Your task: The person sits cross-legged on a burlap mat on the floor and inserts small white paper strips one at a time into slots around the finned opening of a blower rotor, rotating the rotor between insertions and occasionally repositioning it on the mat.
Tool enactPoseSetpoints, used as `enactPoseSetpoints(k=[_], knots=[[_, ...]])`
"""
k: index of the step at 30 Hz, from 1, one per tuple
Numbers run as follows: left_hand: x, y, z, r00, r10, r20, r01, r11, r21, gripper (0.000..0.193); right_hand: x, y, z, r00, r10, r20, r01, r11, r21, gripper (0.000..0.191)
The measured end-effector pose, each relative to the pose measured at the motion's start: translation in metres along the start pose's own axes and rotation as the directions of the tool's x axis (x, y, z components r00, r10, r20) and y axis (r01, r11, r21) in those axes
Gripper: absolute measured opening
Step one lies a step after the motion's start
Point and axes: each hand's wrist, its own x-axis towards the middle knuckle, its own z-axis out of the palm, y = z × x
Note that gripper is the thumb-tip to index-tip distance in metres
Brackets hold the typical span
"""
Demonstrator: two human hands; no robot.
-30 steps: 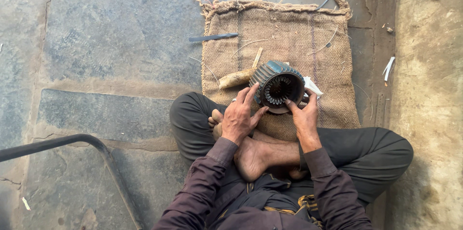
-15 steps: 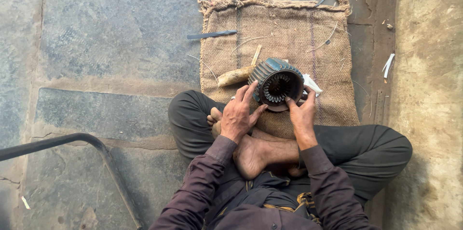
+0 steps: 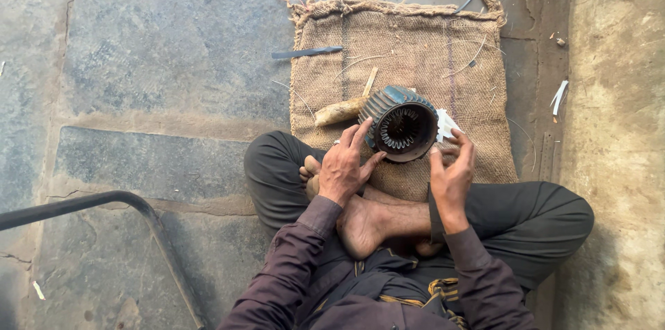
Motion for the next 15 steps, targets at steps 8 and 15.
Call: enactPoseSetpoints(k=[8,15], knots=[[0.001,0.002,-0.001,0.999,-0.023,0.029,0.023,1.0,-0.003,0.081,-0.005,0.0,-0.009,0.878,-0.475,0.058,0.462,0.81,-0.36,0.037],[0.0,0.002,-0.003,0.999,-0.031,0.031,0.031,0.999,-0.011,0.08,0.037,0.038,-0.036,0.998,-0.055,0.023,0.06,0.95,-0.305,0.043]])
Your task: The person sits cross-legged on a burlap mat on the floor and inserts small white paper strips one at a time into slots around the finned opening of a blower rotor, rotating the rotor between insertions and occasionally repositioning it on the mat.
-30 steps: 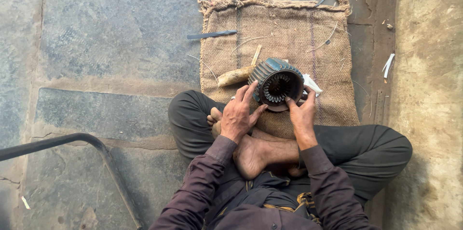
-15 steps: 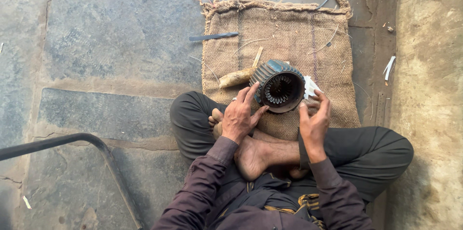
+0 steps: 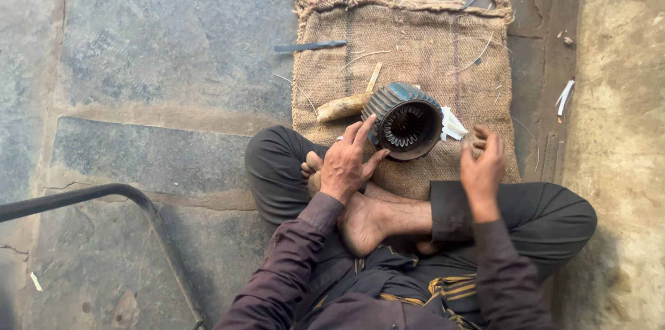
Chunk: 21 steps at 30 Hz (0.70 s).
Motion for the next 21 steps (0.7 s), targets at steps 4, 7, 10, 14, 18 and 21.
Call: enactPoseSetpoints(k=[4,7,10,14,18,21], knots=[[0.002,-0.002,0.0,0.999,0.038,-0.028,-0.039,0.999,-0.018,0.08,0.034,0.011,-0.001,0.99,-0.117,0.084,0.131,0.975,-0.179,0.055],[0.002,-0.002,-0.001,1.0,0.019,-0.004,-0.02,1.0,-0.007,0.081,0.049,0.0,0.013,0.964,-0.228,0.134,0.259,0.915,-0.308,0.057],[0.001,-0.002,-0.002,1.0,0.015,-0.011,-0.015,1.0,-0.016,0.08,0.049,-0.016,0.026,0.956,-0.232,0.18,0.285,0.883,-0.374,0.051],[0.002,-0.003,-0.002,1.0,0.019,-0.012,-0.019,1.0,0.015,0.081,0.043,-0.029,0.033,0.941,-0.323,0.103,0.338,0.863,-0.377,0.057],[0.001,-0.004,-0.003,1.0,0.015,0.008,-0.015,1.0,0.01,0.082,0.046,-0.032,0.039,0.857,-0.504,0.109,0.495,0.744,-0.448,0.056],[0.002,-0.003,-0.004,1.0,0.019,-0.004,-0.019,1.0,0.006,0.081,0.051,-0.03,0.042,0.889,-0.447,0.099,0.448,0.805,-0.389,0.039]])
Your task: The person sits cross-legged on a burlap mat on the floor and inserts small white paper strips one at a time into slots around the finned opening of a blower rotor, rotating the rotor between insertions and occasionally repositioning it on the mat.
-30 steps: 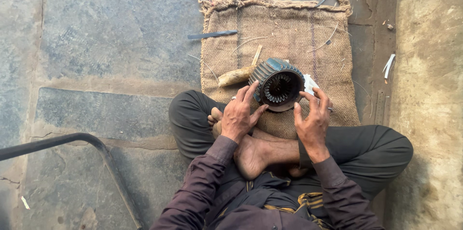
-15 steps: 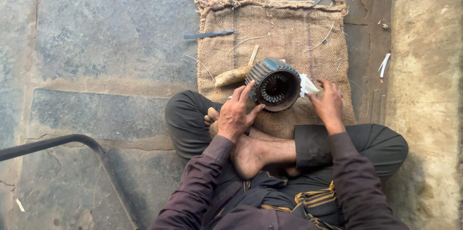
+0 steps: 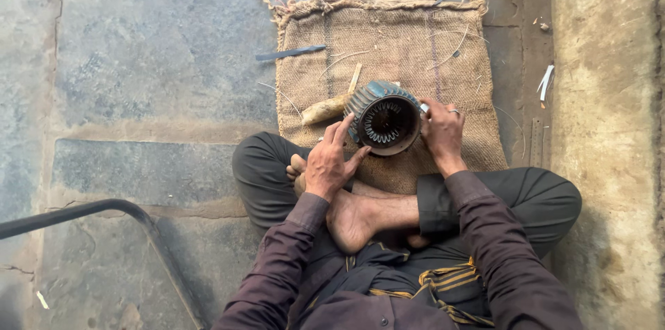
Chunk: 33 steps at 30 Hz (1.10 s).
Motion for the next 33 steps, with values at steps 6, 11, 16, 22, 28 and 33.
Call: enactPoseSetpoints(k=[6,11,16,22,28,33], knots=[[0.0,0.003,-0.001,0.999,-0.034,0.032,0.035,0.999,-0.023,0.08,-0.024,0.019,-0.013,0.873,0.469,0.137,-0.393,0.506,0.768,0.026],[0.002,0.003,-0.003,1.0,-0.007,0.022,0.008,0.999,-0.05,0.079,-0.045,0.026,-0.03,0.694,0.432,0.576,-0.425,-0.401,0.812,0.03],[0.003,0.003,-0.005,0.999,-0.024,0.048,0.027,0.997,-0.067,0.08,-0.051,0.022,-0.029,0.78,0.379,0.497,-0.42,-0.271,0.866,0.028],[0.002,0.002,-0.002,0.999,-0.006,0.033,0.008,0.998,-0.059,0.081,-0.062,0.005,-0.023,0.864,0.375,0.335,-0.435,0.222,0.873,0.035],[0.003,0.001,0.0,0.999,-0.008,0.05,0.009,0.999,-0.03,0.082,-0.068,-0.022,-0.039,0.957,0.258,0.129,-0.265,0.605,0.751,0.028],[0.002,0.002,0.001,0.999,-0.01,0.041,0.011,1.0,-0.025,0.083,-0.064,-0.039,-0.044,0.988,0.116,-0.103,-0.07,0.926,0.371,0.017]])
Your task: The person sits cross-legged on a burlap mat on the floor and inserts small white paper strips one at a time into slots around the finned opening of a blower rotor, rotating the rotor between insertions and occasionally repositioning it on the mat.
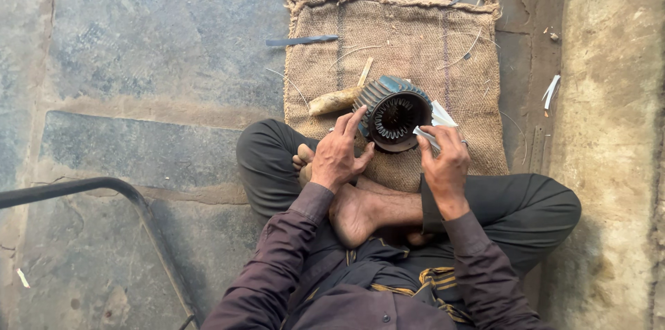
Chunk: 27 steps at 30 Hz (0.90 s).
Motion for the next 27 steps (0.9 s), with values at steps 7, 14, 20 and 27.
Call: enactPoseSetpoints(k=[7,14,20,27], knots=[[0.0,0.003,0.0,1.0,0.018,-0.02,-0.019,1.0,-0.01,0.083,0.007,0.0,0.015,0.983,-0.182,-0.012,0.169,0.933,-0.319,0.015],[-0.001,0.008,-0.004,1.0,0.01,-0.013,-0.01,1.0,-0.02,0.082,0.012,0.009,0.026,0.984,-0.175,0.011,0.17,0.939,-0.299,0.017],[0.0,0.01,-0.004,1.0,0.019,-0.024,-0.019,1.0,-0.011,0.083,0.011,0.011,0.029,0.987,-0.161,0.019,0.158,0.936,-0.313,0.019],[-0.002,0.009,-0.002,1.0,0.014,-0.022,-0.014,1.0,0.003,0.084,0.004,0.002,0.037,0.995,-0.095,-0.016,0.082,0.924,-0.373,0.02]])
